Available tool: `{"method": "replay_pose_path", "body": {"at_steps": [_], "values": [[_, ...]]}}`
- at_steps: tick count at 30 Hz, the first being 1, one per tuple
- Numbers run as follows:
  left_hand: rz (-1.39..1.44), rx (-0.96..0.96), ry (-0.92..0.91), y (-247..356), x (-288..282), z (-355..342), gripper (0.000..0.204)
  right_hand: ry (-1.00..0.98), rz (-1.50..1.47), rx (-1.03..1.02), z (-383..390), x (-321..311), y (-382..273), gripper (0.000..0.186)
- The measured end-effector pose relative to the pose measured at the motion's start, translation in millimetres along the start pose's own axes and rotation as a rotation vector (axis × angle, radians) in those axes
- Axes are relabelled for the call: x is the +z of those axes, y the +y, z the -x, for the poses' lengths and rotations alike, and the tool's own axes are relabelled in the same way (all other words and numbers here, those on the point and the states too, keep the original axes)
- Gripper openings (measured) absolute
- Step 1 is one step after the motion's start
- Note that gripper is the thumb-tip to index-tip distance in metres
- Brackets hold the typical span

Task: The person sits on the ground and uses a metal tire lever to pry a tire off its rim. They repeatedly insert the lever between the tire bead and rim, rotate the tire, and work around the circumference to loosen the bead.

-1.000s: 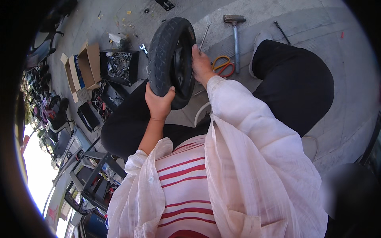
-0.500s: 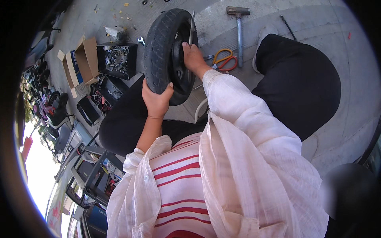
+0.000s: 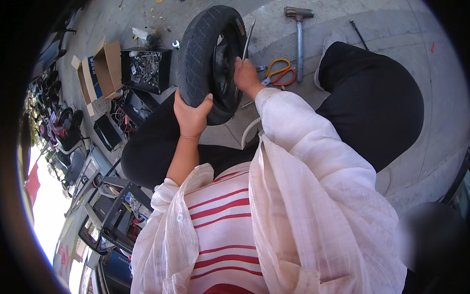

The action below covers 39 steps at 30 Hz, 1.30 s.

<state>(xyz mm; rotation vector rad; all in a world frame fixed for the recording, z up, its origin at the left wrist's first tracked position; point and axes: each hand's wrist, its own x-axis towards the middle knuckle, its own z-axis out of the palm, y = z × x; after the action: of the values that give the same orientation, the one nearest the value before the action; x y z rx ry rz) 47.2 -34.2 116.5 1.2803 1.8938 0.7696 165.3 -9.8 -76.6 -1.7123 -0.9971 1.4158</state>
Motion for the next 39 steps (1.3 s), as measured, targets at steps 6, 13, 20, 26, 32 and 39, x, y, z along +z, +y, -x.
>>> {"method": "replay_pose_path", "body": {"at_steps": [6, 13, 20, 26, 32, 39], "values": [[0.052, -0.075, 0.000, -4, -18, -46, 0.055, 0.151, -0.234, 0.393, 0, -47, 18, 0.028], [0.038, -0.127, -0.013, -4, -27, -79, 0.059, 0.427, -0.667, 0.268, -17, -119, -47, 0.027], [-0.046, -0.120, -0.009, 10, -20, -89, 0.066, 0.253, -0.476, 0.237, 39, -173, -103, 0.033], [-0.147, -0.086, 0.015, 6, -14, -95, 0.066, 0.046, 0.024, 0.113, 106, -203, -154, 0.033], [-0.222, -0.062, 0.034, 12, -13, -85, 0.071, -0.149, 0.971, -0.269, 133, -213, -167, 0.028], [-0.203, -0.066, 0.061, 0, -12, -88, 0.073, -0.453, 1.244, -0.382, 148, -199, -151, 0.030]]}}
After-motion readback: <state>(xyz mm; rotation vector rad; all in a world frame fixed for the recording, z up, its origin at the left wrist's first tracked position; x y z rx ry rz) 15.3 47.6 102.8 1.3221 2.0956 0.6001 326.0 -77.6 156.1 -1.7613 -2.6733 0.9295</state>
